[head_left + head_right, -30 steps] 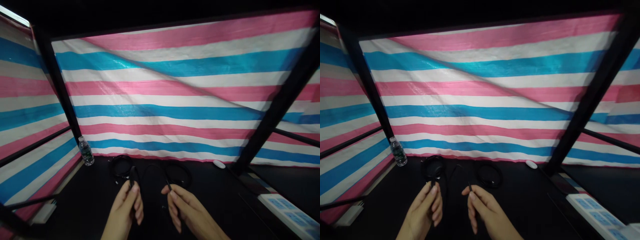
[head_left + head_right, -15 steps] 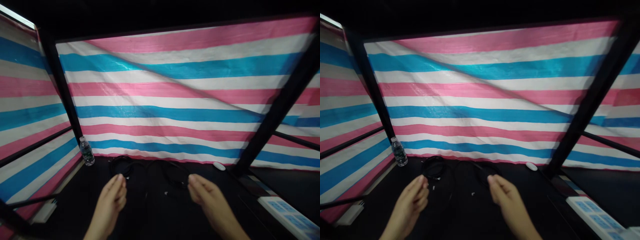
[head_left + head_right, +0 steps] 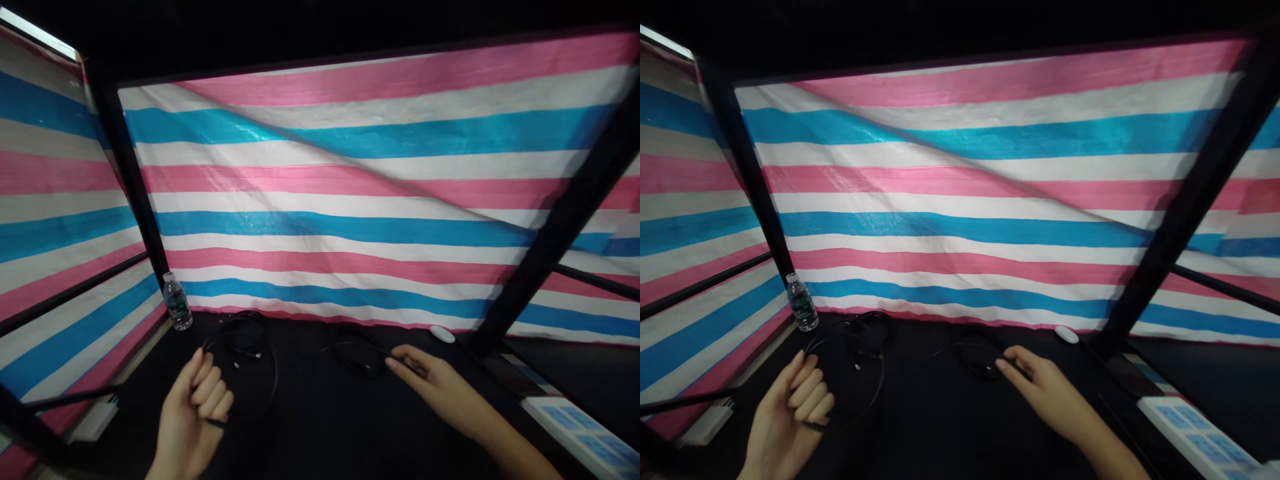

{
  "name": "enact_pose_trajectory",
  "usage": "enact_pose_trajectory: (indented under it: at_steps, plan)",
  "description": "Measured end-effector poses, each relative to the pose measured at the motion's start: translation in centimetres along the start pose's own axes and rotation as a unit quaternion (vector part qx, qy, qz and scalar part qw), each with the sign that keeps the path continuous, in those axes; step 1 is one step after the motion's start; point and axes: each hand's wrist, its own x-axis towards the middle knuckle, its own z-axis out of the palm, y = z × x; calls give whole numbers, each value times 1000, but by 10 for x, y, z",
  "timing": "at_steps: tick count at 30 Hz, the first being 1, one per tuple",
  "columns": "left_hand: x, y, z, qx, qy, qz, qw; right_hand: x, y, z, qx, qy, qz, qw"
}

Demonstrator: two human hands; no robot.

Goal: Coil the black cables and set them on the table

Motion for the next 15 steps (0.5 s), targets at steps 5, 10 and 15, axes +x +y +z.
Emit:
enact_pose_trajectory:
  at_steps: [5,10,15]
  plan:
    - [4,-37,22,-24,-78,-104,991,-8,-24,47,-127,-97,-2,987]
    - [8,-53,39,-104,-152,-147,972,3,-14,93,-246,46,-133,959]
    - [13,-56,30,-148,-192,-183,953,16,-14,112,-264,104,-245,927]
